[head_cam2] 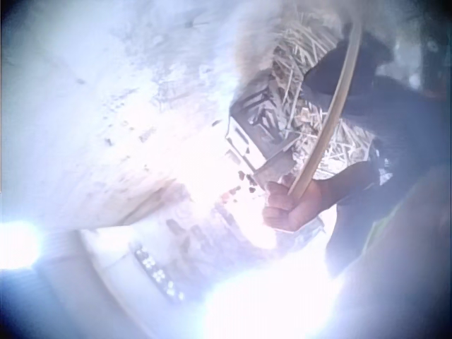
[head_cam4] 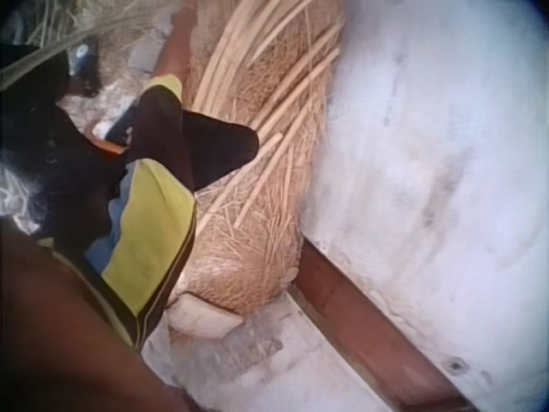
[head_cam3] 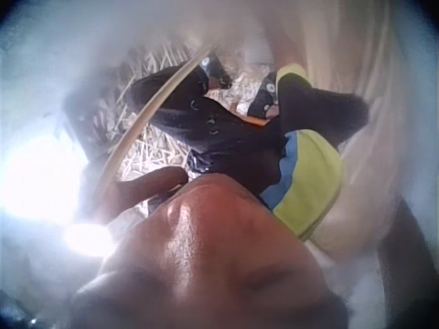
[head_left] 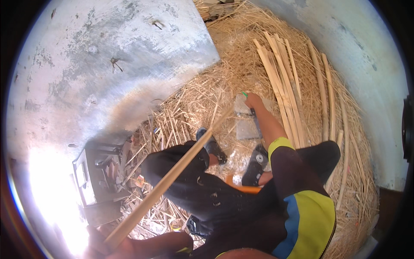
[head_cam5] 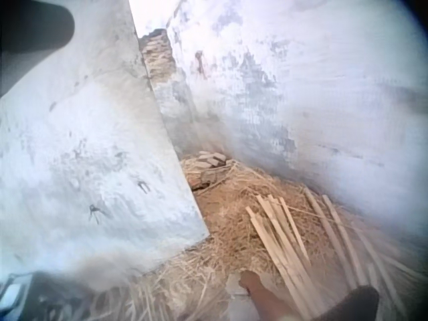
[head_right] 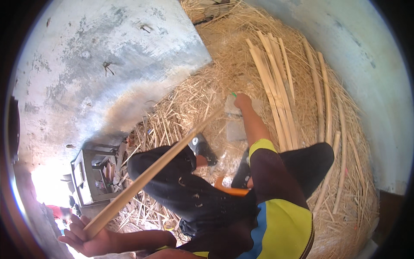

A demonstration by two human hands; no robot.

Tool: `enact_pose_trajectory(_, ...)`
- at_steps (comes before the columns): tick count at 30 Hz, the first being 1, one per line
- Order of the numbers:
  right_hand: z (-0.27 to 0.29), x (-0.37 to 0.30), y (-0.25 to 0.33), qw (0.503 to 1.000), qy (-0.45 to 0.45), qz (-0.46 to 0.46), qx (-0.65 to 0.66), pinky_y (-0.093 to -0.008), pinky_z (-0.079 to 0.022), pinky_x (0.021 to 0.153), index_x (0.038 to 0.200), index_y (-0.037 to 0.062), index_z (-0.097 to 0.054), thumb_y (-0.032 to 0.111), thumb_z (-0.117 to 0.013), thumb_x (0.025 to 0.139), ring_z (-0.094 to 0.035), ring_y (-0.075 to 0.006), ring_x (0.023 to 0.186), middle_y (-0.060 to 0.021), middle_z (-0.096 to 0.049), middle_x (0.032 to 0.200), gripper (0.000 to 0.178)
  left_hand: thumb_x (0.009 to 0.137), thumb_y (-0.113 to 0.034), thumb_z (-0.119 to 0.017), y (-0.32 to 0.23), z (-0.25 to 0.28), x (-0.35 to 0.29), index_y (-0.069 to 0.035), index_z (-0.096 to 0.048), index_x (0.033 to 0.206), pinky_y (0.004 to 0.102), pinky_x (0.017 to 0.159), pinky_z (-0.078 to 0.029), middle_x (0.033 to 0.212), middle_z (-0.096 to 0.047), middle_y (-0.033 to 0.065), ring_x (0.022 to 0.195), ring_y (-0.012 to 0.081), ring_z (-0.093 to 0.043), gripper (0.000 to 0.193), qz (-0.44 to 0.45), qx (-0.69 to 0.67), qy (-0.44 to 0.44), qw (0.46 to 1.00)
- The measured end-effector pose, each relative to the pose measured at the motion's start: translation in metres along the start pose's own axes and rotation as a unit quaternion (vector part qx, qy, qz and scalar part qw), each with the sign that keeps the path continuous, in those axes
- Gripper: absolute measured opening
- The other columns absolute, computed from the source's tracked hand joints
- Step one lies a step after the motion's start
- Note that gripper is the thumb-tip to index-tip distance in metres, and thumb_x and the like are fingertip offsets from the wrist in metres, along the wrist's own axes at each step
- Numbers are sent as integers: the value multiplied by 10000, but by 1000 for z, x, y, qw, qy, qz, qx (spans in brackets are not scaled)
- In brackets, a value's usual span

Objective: The person sits cross-legged on a straw-covered floor and uses a green utility knife to shave thin strips of wood from a bamboo stick. They hold the stick in their left hand and scrape the blade along its length, producing wood shavings that fall onto their lap and the surrounding straw.

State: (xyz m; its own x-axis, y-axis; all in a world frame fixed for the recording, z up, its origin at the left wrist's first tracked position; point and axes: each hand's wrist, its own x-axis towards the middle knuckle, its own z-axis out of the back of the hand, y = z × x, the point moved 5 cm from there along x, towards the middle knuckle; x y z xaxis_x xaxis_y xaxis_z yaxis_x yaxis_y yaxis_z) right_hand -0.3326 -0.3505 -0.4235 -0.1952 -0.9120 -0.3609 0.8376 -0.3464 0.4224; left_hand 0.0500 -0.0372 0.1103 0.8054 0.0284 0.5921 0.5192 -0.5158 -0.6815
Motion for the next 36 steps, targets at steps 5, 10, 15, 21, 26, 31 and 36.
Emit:
enact_pose_trajectory(5, -10, -3, 7, 996, 48, -41, -62, -398, -510, 861, 1106, 47, -654, 181, -581, 793, -629, -282, 1041, -156, -650, 1120, 349, 939, -270, -519, 25, 12, 19, -15, -395, 918, 320, 611, -426, 757, -390, 79, 701, 235, -517, 285, -166, 125, 43, 977)
enact_pose_trajectory(10, -16, 17, -14, 999, -45, -2, -27, -402, -501, 875, 1095, 8, -635, 236, -606, 765, -610, -331, 1046, -188, -627, 1139, 402, 891, -278, -597, 28, 27, 44, 48, -380, 1113, 371, 685, -472, 900, -490, 151, 803, 291, -566, 450, -319, 268, 32, 908)
enact_pose_trajectory(15, -22, 26, -28, 999, 10, -24, -24, -408, -498, 882, 1104, -17, -624, 280, -614, 768, -606, -337, 1053, -186, -621, 1151, 449, 842, -285, -674, 31, 37, 54, 111, -365, 1308, 423, 759, -518, 1042, -591, 222, 906, 348, -615, 685, -408, 361, 14, 839)
enact_pose_trajectory(21, -32, 11, 1, 998, 59, -16, 15, -410, -495, 882, 1112, 12, -628, 248, -601, 772, -610, -347, 1038, -195, -627, 1131, 414, 878, -354, -633, 38, 43, 58, 102, -367, 1308, 395, 739, -527, 1059, -590, 219, 912, 305, -626, 681, -473, 404, 46, 782)
enact_pose_trajectory(26, -41, -7, -22, 997, -5, -27, 72, -408, -484, 882, 1100, 5, -618, 225, -592, 760, -616, -350, 1023, -213, -637, 1092, 406, 971, -298, -455, 33, 9, 41, -52, -334, 883, 328, 588, -405, 750, -345, 68, 700, 192, -416, 289, -102, -99, 289, 947)
enact_pose_trajectory(31, 11, -76, -58, 971, -106, -130, 169, -393, -515, 742, 1052, -18, -610, 247, -610, 761, -660, -303, 871, -209, -667, 963, 394, 1022, -279, -326, 26, -17, 0, -143, -285, 646, 284, 539, -339, 582, -219, -6, 661, 154, -332, 401, 99, -249, 352, 897)
enact_pose_trajectory(36, 74, -208, -79, 953, -46, -131, 267, -441, -480, 723, 979, -32, -603, 300, -565, 859, -658, -357, 802, -197, -672, 780, 355, 1011, -293, -359, 10, -13, -21, -153, -281, 607, 278, 516, -335, 547, -227, -6, 601, 168, -356, 434, 120, -342, 343, 866)
